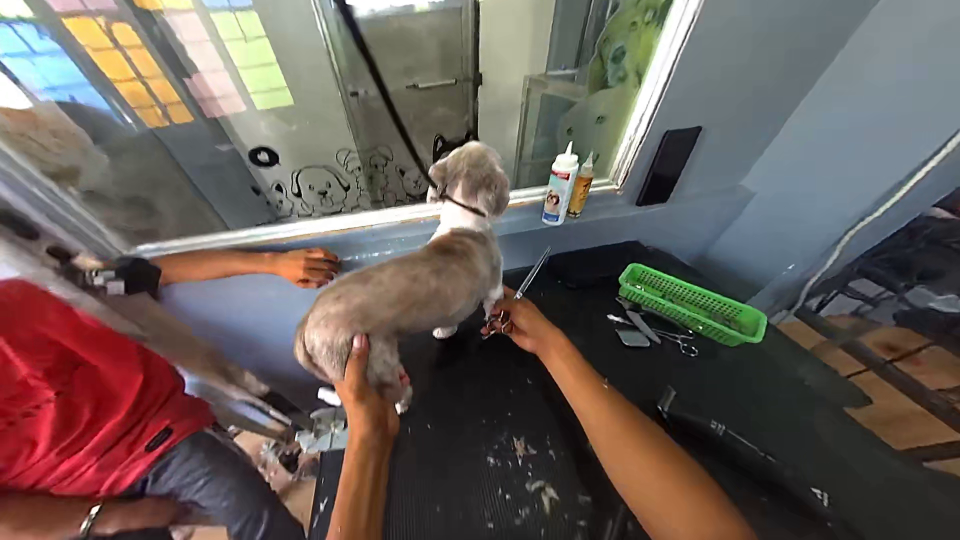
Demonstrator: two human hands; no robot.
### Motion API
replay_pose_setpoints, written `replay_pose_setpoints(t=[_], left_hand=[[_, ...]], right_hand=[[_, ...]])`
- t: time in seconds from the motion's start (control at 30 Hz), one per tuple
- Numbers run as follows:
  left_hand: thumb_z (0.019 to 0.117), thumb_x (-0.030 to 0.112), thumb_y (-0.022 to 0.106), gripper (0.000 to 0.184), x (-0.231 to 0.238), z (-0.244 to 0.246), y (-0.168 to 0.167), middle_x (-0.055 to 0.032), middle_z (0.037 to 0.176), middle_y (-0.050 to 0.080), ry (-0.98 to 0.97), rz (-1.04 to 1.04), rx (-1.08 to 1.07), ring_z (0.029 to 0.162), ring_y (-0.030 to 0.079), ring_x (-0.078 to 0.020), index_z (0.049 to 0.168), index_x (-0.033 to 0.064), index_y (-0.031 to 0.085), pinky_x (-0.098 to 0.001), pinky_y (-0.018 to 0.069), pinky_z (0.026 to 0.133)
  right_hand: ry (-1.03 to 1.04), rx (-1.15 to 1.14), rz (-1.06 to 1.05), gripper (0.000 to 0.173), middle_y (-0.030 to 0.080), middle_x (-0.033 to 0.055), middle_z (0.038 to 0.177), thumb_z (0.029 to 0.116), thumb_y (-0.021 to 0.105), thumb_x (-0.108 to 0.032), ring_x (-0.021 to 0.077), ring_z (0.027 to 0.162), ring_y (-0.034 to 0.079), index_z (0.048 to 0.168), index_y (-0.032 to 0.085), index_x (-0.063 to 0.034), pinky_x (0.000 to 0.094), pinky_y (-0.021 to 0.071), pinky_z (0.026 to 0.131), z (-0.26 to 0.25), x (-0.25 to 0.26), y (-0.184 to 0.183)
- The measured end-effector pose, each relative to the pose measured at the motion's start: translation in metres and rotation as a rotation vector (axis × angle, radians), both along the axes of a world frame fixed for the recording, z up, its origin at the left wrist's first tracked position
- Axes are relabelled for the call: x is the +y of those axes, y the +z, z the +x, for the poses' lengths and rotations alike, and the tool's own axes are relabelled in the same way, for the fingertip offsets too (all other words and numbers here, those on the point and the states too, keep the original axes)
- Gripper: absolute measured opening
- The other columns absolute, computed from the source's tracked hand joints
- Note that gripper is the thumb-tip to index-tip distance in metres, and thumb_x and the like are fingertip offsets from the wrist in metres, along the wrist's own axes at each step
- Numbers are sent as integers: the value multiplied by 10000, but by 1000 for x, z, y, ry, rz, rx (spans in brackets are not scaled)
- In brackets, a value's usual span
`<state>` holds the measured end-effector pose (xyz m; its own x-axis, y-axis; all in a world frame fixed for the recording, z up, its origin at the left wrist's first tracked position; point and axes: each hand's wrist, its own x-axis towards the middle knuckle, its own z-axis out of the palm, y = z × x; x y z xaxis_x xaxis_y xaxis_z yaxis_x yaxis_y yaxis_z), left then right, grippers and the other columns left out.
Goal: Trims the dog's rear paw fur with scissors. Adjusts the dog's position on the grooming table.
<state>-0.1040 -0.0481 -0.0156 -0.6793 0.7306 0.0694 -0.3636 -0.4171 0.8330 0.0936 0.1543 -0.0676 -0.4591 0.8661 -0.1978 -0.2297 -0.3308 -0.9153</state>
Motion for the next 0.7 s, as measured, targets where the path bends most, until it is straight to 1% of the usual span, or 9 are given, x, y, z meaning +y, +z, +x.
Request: replay_pose_setpoints(t=[0.1, 0.2, 0.3, 0.4, 0.43, 0.47, 0.53, 0.6, 0.7], left_hand=[[1038, 523, 495, 352, -14, -3, 11, -15, 679, 627, -47, -7, -24, 488, 589, -118, 1076, 191, 608, -288, 540, 438], [1060, 575, 393, 440, -26, -9, 18, -7, 671, 617, -59, -67, -25, 477, 566, -104, 1039, 197, 619, -259, 507, 422], [1050, 611, 383, 479, -38, -14, 24, -8, 674, 591, -90, -109, -52, 469, 536, -105, 1041, 194, 618, -257, 485, 410], [1038, 651, 355, 533, -51, -15, 34, -23, 672, 586, -134, -169, -43, 444, 518, -109, 1050, 183, 610, -261, 474, 388], [1039, 653, 348, 540, -56, -15, 36, -30, 688, 595, -151, -186, -26, 442, 516, -110, 1065, 180, 607, -262, 474, 382], [1035, 662, 341, 556, -62, -15, 38, -35, 699, 600, -166, -205, -15, 440, 509, -111, 1073, 176, 607, -263, 470, 378], [1014, 704, 316, 629, -70, -18, 40, -43, 675, 590, -207, -241, -3, 432, 507, -127, 1062, 156, 620, -282, 473, 378], [993, 741, 307, 675, -79, -18, 37, -45, 677, 580, -264, -270, -29, 449, 516, -134, 1058, 147, 621, -289, 486, 395], [983, 766, 266, 726, -84, -12, 31, -13, 622, 538, -379, -281, -93, 445, 499, -115, 1023, 135, 624, -263, 467, 410]], right_hand=[[-76, -28, 7, 506, 616, 86, 993, 977, 490, -12, 184, 658, 622, 1465, 459, -143, 443, 607, 648, 4, -20, 0], [-112, -31, 3, 465, 593, 76, 903, 948, 507, 4, 174, 590, 591, 1394, 507, -129, 445, 603, 611, 8, -45, 3], [-131, -6, 9, 412, 572, 60, 842, 928, 503, 28, 154, 541, 564, 1314, 526, -113, 424, 602, 582, 5, -75, 4], [-196, 41, -11, 373, 567, 67, 827, 925, 503, 41, 157, 537, 556, 1267, 535, -104, 424, 597, 579, 1, -102, -2], [-226, 58, -12, 391, 572, 72, 854, 932, 501, 41, 160, 554, 567, 1294, 529, -104, 420, 597, 582, 1, -109, -6], [-249, 77, 1, 420, 580, 76, 938, 959, 495, 31, 161, 595, 586, 1354, 509, -113, 412, 604, 601, 1, -117, -10], [-319, 117, 52, 467, 625, 78, 1167, 1009, 489, 1, 166, 676, 636, 1453, 499, -142, 391, 608, 625, 2, -134, -13], [-346, 104, 144, 430, 593, 60, 1324, 1037, 472, -38, 156, 701, 649, 1447, 513, -161, 361, 607, 633, 7, -165, -14], [-272, 49, 270, 326, 630, 45, 1298, 1044, 488, -75, 168, 697, 648, 1337, 601, -167, 343, 600, 622, 23, -229, -17]])
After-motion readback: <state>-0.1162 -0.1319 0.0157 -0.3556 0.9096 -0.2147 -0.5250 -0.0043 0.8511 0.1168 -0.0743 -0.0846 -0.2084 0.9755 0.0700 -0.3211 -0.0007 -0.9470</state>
